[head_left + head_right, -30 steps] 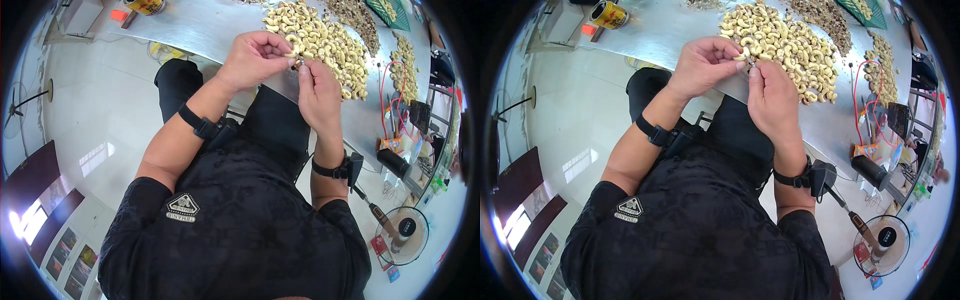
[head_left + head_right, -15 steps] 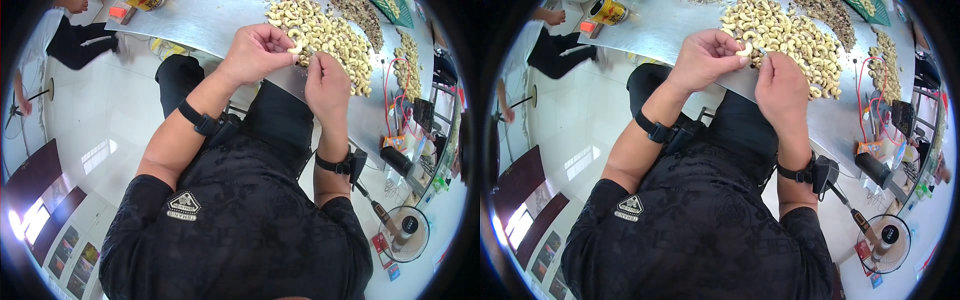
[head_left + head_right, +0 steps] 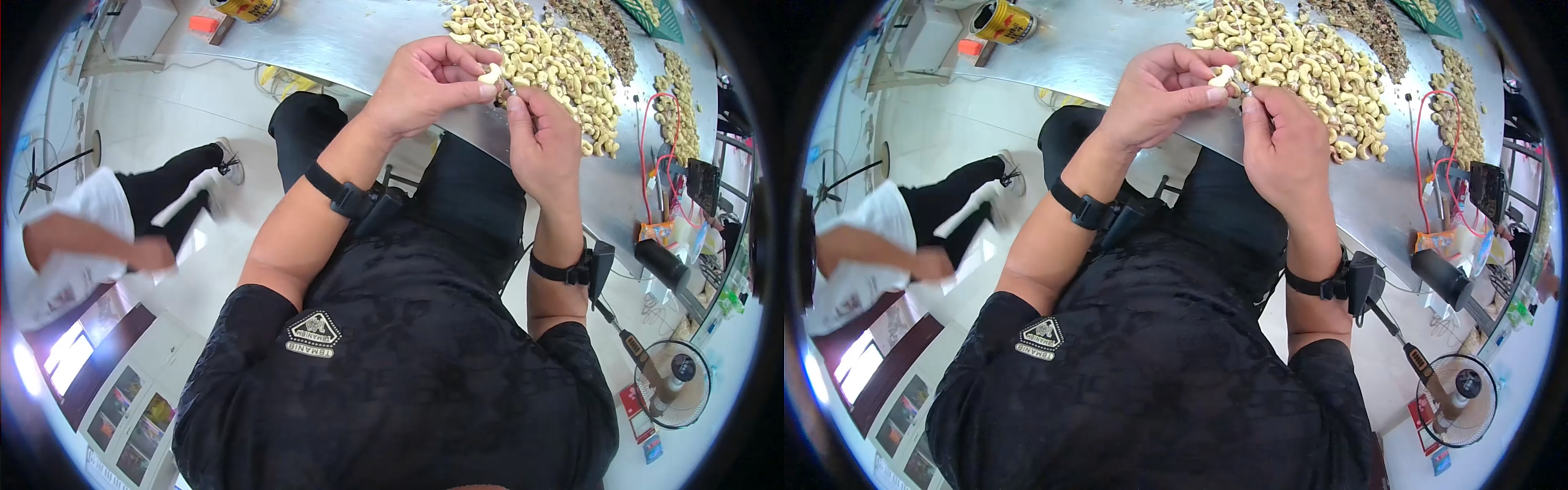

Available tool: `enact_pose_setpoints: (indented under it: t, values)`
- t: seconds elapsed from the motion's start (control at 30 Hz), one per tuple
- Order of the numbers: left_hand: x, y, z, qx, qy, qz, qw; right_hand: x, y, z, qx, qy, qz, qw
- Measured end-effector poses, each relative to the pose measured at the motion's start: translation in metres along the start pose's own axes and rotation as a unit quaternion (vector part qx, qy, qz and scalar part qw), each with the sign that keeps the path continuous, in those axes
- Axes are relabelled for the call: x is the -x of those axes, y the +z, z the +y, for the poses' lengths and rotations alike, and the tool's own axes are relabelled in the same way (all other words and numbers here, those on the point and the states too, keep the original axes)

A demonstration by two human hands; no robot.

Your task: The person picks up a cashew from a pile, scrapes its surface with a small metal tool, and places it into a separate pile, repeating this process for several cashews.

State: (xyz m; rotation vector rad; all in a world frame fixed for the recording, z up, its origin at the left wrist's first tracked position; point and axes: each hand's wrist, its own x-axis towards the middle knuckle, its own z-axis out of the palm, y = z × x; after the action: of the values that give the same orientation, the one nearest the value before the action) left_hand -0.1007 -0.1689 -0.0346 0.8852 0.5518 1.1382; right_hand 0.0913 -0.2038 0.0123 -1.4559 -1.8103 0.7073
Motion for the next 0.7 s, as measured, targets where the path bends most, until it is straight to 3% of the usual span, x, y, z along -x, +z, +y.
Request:
enact_pose_setpoints:
  t: [0.2,0.7]
  values:
    - [0.0,0.0,-0.001,-0.004,0.01,-0.017,1.0,-0.001,0.005,0.003,-0.046,0.029,-0.002,0.999]
    - [0.002,0.003,0.005,0.084,-0.026,0.007,0.996,0.0,-0.001,-0.013,-0.031,-0.03,-0.009,0.999]
